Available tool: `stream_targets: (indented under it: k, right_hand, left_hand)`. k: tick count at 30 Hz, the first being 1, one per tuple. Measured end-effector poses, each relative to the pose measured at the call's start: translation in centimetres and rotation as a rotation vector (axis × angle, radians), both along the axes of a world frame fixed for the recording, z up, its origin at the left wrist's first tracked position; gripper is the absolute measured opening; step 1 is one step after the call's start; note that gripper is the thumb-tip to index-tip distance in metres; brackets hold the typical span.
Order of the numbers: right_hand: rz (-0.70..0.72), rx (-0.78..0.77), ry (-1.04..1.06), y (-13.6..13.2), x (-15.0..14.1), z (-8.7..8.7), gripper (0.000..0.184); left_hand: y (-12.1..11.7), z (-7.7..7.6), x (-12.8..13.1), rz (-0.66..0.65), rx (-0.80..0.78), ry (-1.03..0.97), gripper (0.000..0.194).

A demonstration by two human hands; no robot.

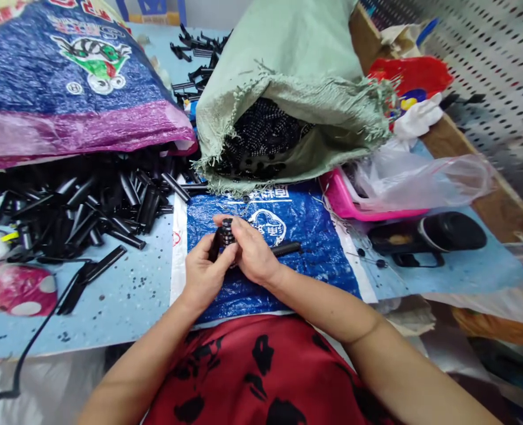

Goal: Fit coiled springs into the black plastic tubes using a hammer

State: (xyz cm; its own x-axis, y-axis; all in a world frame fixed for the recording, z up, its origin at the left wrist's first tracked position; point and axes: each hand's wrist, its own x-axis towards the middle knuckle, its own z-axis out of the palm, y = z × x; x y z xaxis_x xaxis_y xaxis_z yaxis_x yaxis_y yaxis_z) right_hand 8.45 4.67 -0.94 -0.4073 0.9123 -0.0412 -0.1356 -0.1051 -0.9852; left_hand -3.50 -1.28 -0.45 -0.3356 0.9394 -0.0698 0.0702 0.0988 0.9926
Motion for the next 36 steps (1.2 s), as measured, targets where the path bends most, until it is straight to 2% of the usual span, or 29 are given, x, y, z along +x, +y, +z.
stream_targets:
  k: [4, 6, 8, 11, 14, 16, 22, 26, 28, 29, 31, 33, 34, 36]
  right_hand:
    - [0.198, 0.694, -0.343, 1.0, 3.1, -0.6, 0.116]
    - [0.29, 0.931, -0.405, 1.3, 4.2, -0.8, 0.114]
    - [0.292, 1.045, -0.399, 1.3, 4.6, -0.9, 0.106]
    - [0.211, 1.079, -0.381, 0.5, 4.4, -0.6, 0.109]
    - [0.193, 1.117, -0.349, -0.4, 4.0, -0.3, 0.108]
    - [0.195, 1.143, -0.358, -0.7, 4.0, -0.3, 0.103]
    - [0.257, 1.102, -0.435, -0.7, 4.5, -0.7, 0.107]
    - [0.287, 1.075, -0.403, -0.7, 4.5, -1.2, 0.115]
    - [0.276, 1.072, -0.457, -0.7, 4.9, -1.9, 0.118]
    - [0.264, 1.079, -0.52, -0.8, 5.2, -2.3, 0.111]
    - [0.246, 1.102, -0.685, -1.0, 6.3, -3.0, 0.07]
    - [0.237, 1.12, -0.816, -1.3, 7.3, -3.2, 0.027]
    - [0.223, 1.119, -0.842, -1.4, 7.7, -3.1, 0.019]
    - [0.153, 1.094, -0.818, -1.7, 7.9, -2.3, 0.018]
  left_hand:
    - [-0.9, 0.9, -1.0, -0.003, -0.082, -0.069, 0.031]
    - [-1.4, 1.0, -1.4, -0.017, -0.1, -0.081, 0.036]
    - [-1.7, 0.9, -1.4, -0.004, -0.109, -0.121, 0.043]
    - [-1.9, 0.6, -1.1, 0.048, -0.092, -0.142, 0.053]
    - [-2.0, 0.4, -0.5, 0.072, -0.039, -0.119, 0.047]
    - [-1.9, 0.3, -0.3, 0.068, -0.025, -0.22, 0.041]
    - [-1.9, 0.8, -1.5, -0.092, -0.271, -0.612, 0.048]
    - [-2.3, 0.3, -2.3, -0.113, -0.334, -0.683, 0.053]
    - [-2.7, -0.3, -2.9, -0.055, -0.28, -0.544, 0.054]
    - [-2.9, -0.5, -3.4, -0.012, -0.229, -0.418, 0.052]
    - [-3.4, -1.0, -4.9, 0.058, -0.139, -0.082, 0.045]
    - [-3.7, -1.2, -6.6, 0.047, -0.115, 0.276, 0.036]
    - [-3.8, -1.3, -7.5, 0.006, -0.126, 0.422, 0.033]
    - [-3.7, -1.4, -9.1, -0.11, -0.165, 0.604, 0.03]
